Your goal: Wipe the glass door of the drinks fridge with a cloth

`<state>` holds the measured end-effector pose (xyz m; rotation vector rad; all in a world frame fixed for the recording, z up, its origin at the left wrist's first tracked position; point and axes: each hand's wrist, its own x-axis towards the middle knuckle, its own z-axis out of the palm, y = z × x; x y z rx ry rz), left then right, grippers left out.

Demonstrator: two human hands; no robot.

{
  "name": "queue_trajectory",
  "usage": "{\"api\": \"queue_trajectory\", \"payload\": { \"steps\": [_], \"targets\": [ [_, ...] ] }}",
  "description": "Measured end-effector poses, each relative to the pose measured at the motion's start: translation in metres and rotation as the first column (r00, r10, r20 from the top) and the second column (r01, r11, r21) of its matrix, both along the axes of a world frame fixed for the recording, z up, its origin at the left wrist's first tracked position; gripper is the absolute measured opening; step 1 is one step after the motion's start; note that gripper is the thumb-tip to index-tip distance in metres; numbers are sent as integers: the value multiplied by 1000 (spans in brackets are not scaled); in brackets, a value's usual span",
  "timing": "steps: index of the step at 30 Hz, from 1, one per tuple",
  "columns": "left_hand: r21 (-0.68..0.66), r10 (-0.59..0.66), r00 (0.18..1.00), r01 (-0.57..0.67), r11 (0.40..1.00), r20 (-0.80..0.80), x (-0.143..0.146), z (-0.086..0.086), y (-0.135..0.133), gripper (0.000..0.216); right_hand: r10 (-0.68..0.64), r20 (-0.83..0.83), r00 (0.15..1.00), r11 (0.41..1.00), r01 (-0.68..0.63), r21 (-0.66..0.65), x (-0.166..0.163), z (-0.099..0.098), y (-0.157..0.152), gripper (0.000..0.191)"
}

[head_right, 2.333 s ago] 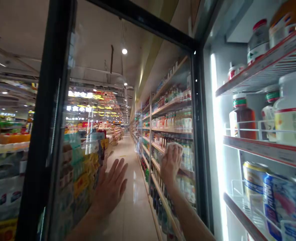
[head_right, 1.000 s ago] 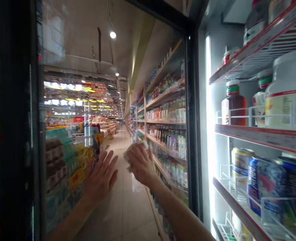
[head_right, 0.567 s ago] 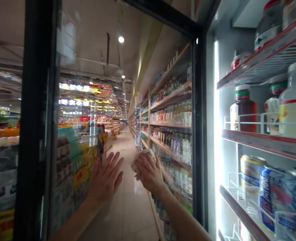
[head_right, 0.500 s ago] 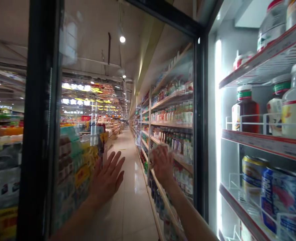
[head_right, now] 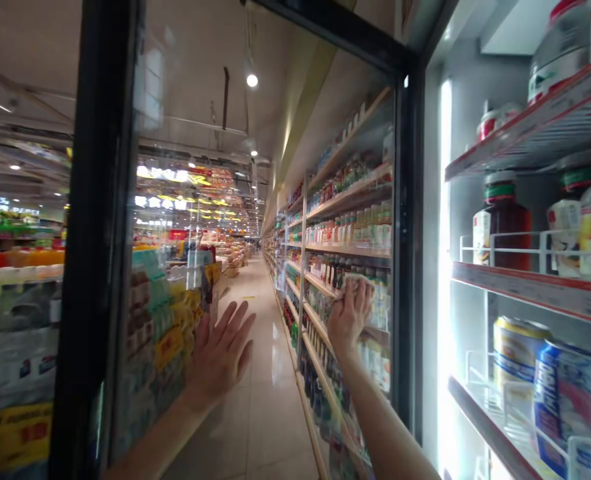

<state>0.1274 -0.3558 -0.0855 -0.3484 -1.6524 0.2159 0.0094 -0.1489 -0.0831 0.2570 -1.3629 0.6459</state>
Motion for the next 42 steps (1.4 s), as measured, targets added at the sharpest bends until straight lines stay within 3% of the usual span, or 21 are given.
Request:
{"api": "queue_trajectory", "payload": {
  "steps": [2,5,7,9,11,13,15,17,20,22,23,26,28,30,32,34,36,37,39,40,42],
  "targets": [
    [6,-4,1000,4,1000,-2,0,0,0,42,39,-18,999,980,-35,195,8,-1,-12,50],
    [9,-16,1000,16,1000,0,0,0,-1,42,108,-51,993,828,-61,557,15,-7,-21,48],
    [2,-15,1000,15,1000,1,0,0,-1,42,77,-67,995,893,-39,448,9,-5,-13,48],
    [-4,-6,1000,6,1000,-2,1,0,-1,41,12,-53,998,989,-4,149,1,0,-3,50],
    [-8,-8,1000,8,1000,0,1,-1,-1,41,-14,-25,1000,1000,14,-22,-2,2,-1,50],
    [0,-18,1000,18,1000,5,0,-1,-1,41,29,-27,999,992,-25,125,3,-3,-8,47],
    [9,-28,1000,27,1000,9,0,-1,-1,41,124,-49,991,914,-95,394,8,-10,-13,40],
    [11,-28,999,28,1000,14,1,-1,-1,41,203,-69,977,852,-141,503,8,-11,-8,32],
    [4,-22,1000,21,1000,16,2,0,0,39,233,-128,964,958,-205,200,1,1,6,26],
    [2,-18,1000,18,1000,15,3,0,0,39,267,-143,953,964,-264,35,1,10,5,26],
    [3,-19,1000,19,1000,16,3,0,0,39,298,-129,946,954,-293,63,5,13,-1,27],
    [7,-18,999,17,1000,30,3,0,0,41,364,-58,930,863,-313,397,16,17,-19,22],
    [6,-14,999,14,1000,37,4,-1,-1,41,335,-85,938,844,-259,469,16,21,-20,15],
    [-4,-12,999,12,1000,40,4,-1,0,41,269,-133,954,936,-226,270,9,28,-13,12],
    [-5,-11,999,11,1000,32,5,-1,0,40,195,-134,972,980,-198,-2,3,33,-6,27],
    [-4,-13,999,13,1000,30,5,-1,1,41,167,-112,980,984,-172,-40,3,29,-9,40],
    [1,-15,1000,15,1000,27,5,-1,1,41,185,-84,979,954,-158,256,8,16,-18,44],
    [1,-14,1000,14,1000,28,5,-1,1,42,194,-74,978,893,-145,426,10,9,-21,45],
    [-2,-7,1000,7,1000,30,5,-1,1,42,175,-60,983,809,-109,577,10,-1,-19,46],
    [-4,-2,1000,2,1000,31,6,0,1,41,146,-56,988,846,-95,525,8,-1,-15,46],
    [-10,3,999,-2,1000,36,6,0,0,40,85,-26,996,974,-77,215,2,2,-6,46]
  ]
}}
